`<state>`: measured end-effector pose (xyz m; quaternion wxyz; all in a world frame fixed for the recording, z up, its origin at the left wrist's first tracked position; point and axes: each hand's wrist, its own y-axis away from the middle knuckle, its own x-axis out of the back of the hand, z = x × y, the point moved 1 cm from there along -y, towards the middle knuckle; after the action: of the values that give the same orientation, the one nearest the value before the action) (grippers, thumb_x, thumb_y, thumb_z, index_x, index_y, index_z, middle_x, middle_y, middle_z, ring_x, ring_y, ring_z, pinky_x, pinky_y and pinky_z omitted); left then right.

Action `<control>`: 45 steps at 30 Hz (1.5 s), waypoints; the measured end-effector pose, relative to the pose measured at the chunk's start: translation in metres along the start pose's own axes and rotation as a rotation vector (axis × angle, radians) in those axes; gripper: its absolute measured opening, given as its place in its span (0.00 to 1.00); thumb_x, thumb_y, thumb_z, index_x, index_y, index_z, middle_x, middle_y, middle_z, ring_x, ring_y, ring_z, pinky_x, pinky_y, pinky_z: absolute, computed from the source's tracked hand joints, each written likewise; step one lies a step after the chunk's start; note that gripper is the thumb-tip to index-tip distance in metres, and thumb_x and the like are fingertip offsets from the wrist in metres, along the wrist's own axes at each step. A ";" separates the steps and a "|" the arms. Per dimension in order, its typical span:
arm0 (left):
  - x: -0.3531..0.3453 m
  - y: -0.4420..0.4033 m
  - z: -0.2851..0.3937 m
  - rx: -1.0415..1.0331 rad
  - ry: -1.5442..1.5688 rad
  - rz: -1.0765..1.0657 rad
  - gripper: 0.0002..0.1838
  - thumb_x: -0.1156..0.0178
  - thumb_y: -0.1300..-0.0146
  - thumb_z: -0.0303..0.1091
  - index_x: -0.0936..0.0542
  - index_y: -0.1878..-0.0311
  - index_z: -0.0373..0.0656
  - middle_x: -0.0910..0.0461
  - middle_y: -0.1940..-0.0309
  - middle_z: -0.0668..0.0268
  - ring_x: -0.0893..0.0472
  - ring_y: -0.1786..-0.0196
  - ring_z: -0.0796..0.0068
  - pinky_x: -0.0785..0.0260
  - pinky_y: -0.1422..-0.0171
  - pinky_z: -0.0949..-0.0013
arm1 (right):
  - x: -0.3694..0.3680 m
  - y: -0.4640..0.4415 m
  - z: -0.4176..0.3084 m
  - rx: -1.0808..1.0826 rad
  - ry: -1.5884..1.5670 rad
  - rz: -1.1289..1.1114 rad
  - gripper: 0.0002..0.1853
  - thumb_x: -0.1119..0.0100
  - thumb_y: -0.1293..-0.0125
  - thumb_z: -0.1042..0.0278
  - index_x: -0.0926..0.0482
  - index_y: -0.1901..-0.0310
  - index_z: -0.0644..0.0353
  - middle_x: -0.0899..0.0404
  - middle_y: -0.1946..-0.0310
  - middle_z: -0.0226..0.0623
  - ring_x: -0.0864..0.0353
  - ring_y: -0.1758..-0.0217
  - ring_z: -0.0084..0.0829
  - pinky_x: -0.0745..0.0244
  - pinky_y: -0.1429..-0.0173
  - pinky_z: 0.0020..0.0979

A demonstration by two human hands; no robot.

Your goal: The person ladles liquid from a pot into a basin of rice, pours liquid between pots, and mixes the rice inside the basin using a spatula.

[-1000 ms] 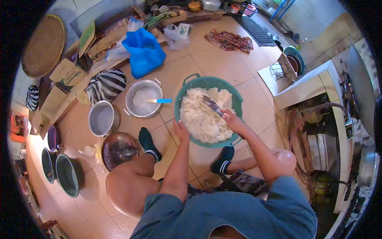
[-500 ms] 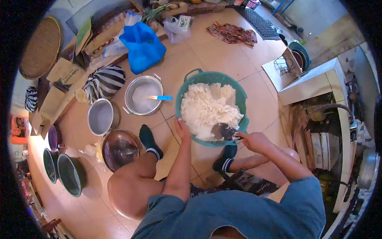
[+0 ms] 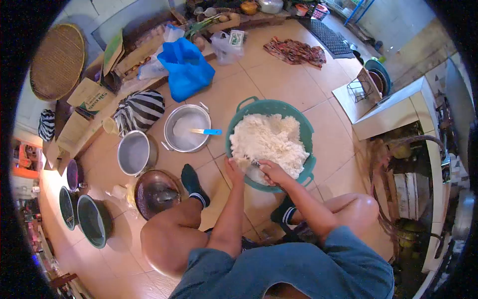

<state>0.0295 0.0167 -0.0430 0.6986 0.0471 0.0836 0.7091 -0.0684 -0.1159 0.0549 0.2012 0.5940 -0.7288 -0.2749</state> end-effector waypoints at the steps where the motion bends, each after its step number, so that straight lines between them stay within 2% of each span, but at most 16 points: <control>1: -0.001 0.008 0.025 -0.037 -0.105 0.026 0.22 0.59 0.32 0.41 0.32 0.44 0.35 0.25 0.55 0.53 0.26 0.54 0.61 0.36 0.48 0.64 | 0.002 0.009 -0.007 -0.048 -0.148 -0.046 0.20 0.54 0.33 0.58 0.37 0.41 0.47 0.30 0.80 0.31 0.33 0.85 0.25 0.38 0.82 0.27; 6: -0.006 0.008 0.026 -0.127 -0.166 0.059 0.20 0.59 0.33 0.39 0.31 0.46 0.35 0.25 0.57 0.51 0.26 0.55 0.57 0.36 0.49 0.63 | 0.031 0.055 -0.022 -0.201 -0.737 -0.210 0.21 0.56 0.32 0.57 0.41 0.39 0.48 0.36 0.83 0.25 0.40 0.89 0.18 0.45 0.86 0.21; 9: -0.001 0.009 0.031 -0.142 -0.235 0.042 0.19 0.59 0.32 0.38 0.31 0.47 0.35 0.25 0.58 0.51 0.26 0.55 0.57 0.36 0.49 0.63 | 0.042 0.086 -0.042 -0.198 -0.620 -0.090 0.23 0.54 0.32 0.57 0.42 0.37 0.44 0.38 0.83 0.25 0.45 0.89 0.15 0.48 0.86 0.19; 12: -0.003 0.007 0.011 -0.148 -0.224 0.059 0.18 0.60 0.32 0.37 0.31 0.48 0.35 0.25 0.60 0.52 0.26 0.57 0.58 0.36 0.50 0.63 | 0.054 0.106 -0.065 -0.113 -0.322 0.091 0.20 0.56 0.31 0.56 0.41 0.40 0.48 0.37 0.83 0.25 0.42 0.89 0.16 0.46 0.85 0.20; 13: -0.004 0.010 0.024 -0.180 -0.230 0.078 0.17 0.60 0.32 0.37 0.31 0.49 0.35 0.25 0.61 0.52 0.26 0.58 0.58 0.35 0.51 0.64 | 0.062 0.105 -0.075 -0.098 -0.110 0.153 0.20 0.55 0.32 0.56 0.40 0.40 0.49 0.32 0.81 0.30 0.34 0.86 0.22 0.37 0.82 0.28; 15: -0.006 0.014 0.042 -0.232 -0.245 0.102 0.17 0.60 0.32 0.37 0.30 0.50 0.35 0.25 0.62 0.53 0.26 0.60 0.59 0.35 0.53 0.64 | 0.071 0.074 -0.069 0.183 0.315 0.362 0.21 0.56 0.32 0.57 0.40 0.40 0.50 0.27 0.79 0.38 0.28 0.81 0.33 0.32 0.76 0.37; 18: -0.007 0.014 0.053 -0.238 -0.277 0.104 0.17 0.59 0.33 0.37 0.30 0.51 0.34 0.26 0.65 0.53 0.26 0.63 0.60 0.35 0.56 0.63 | 0.054 0.021 -0.072 0.360 0.820 0.558 0.21 0.58 0.33 0.59 0.41 0.39 0.51 0.22 0.71 0.52 0.22 0.68 0.53 0.30 0.61 0.51; 21: -0.004 0.017 0.053 -0.184 -0.302 0.100 0.16 0.59 0.33 0.36 0.30 0.52 0.34 0.26 0.67 0.53 0.27 0.64 0.60 0.35 0.58 0.62 | 0.011 -0.011 -0.037 0.188 0.941 0.411 0.22 0.61 0.34 0.60 0.42 0.39 0.51 0.22 0.70 0.55 0.23 0.67 0.55 0.30 0.61 0.52; 27: -0.009 0.007 0.035 -0.204 -0.298 0.144 0.15 0.57 0.35 0.35 0.29 0.52 0.34 0.27 0.66 0.52 0.27 0.63 0.57 0.35 0.56 0.61 | 0.004 0.080 -0.012 0.067 0.952 0.082 0.22 0.59 0.34 0.58 0.41 0.39 0.50 0.22 0.69 0.55 0.23 0.64 0.56 0.29 0.59 0.50; 30: -0.004 0.009 0.046 -0.240 -0.368 0.145 0.16 0.57 0.35 0.35 0.29 0.51 0.34 0.26 0.63 0.51 0.27 0.60 0.55 0.36 0.53 0.60 | 0.037 0.085 0.037 0.338 0.779 0.043 0.21 0.58 0.33 0.56 0.39 0.40 0.48 0.21 0.68 0.49 0.21 0.63 0.48 0.28 0.59 0.44; 32: -0.004 0.012 0.044 -0.225 -0.380 0.161 0.16 0.56 0.35 0.35 0.29 0.50 0.35 0.26 0.61 0.51 0.26 0.58 0.55 0.36 0.51 0.59 | 0.051 0.108 0.000 0.079 0.548 0.078 0.20 0.59 0.32 0.55 0.39 0.40 0.44 0.29 0.78 0.34 0.31 0.79 0.30 0.37 0.75 0.32; 35: -0.002 0.010 0.045 -0.185 -0.331 0.096 0.17 0.56 0.35 0.36 0.29 0.49 0.35 0.26 0.60 0.51 0.26 0.57 0.54 0.36 0.50 0.60 | 0.062 0.115 -0.054 -0.094 0.250 0.241 0.18 0.60 0.31 0.53 0.37 0.41 0.42 0.42 0.85 0.23 0.44 0.88 0.16 0.48 0.85 0.19; 39: -0.006 0.012 0.047 -0.221 -0.268 0.132 0.16 0.56 0.35 0.36 0.29 0.50 0.36 0.26 0.61 0.52 0.26 0.57 0.55 0.36 0.51 0.60 | 0.090 0.012 -0.002 0.100 0.260 0.346 0.19 0.62 0.31 0.53 0.41 0.40 0.43 0.40 0.86 0.25 0.43 0.89 0.19 0.46 0.86 0.24; 41: -0.004 0.013 0.047 -0.211 -0.236 0.125 0.16 0.56 0.35 0.36 0.29 0.50 0.37 0.26 0.61 0.52 0.26 0.57 0.55 0.35 0.51 0.60 | 0.052 -0.008 0.008 0.112 0.359 0.394 0.20 0.63 0.30 0.53 0.44 0.39 0.45 0.38 0.85 0.28 0.41 0.89 0.22 0.44 0.86 0.26; 44: -0.005 0.014 0.049 -0.142 -0.361 0.128 0.16 0.55 0.35 0.36 0.29 0.49 0.37 0.25 0.60 0.52 0.25 0.58 0.57 0.35 0.52 0.60 | 0.040 0.019 0.027 0.503 0.703 0.313 0.21 0.63 0.31 0.52 0.43 0.39 0.46 0.37 0.84 0.29 0.40 0.89 0.23 0.43 0.86 0.26; 45: -0.007 0.014 0.051 -0.116 -0.347 0.107 0.16 0.55 0.36 0.35 0.30 0.49 0.37 0.25 0.60 0.52 0.25 0.58 0.57 0.35 0.52 0.61 | 0.042 0.034 0.031 0.400 0.693 0.202 0.21 0.62 0.31 0.52 0.42 0.39 0.46 0.37 0.84 0.28 0.40 0.88 0.22 0.44 0.86 0.25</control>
<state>0.0253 0.0122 0.0095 0.6655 0.1326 -0.0819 0.7300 -0.1225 -0.1471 0.0515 0.3412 0.6044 -0.7116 0.1094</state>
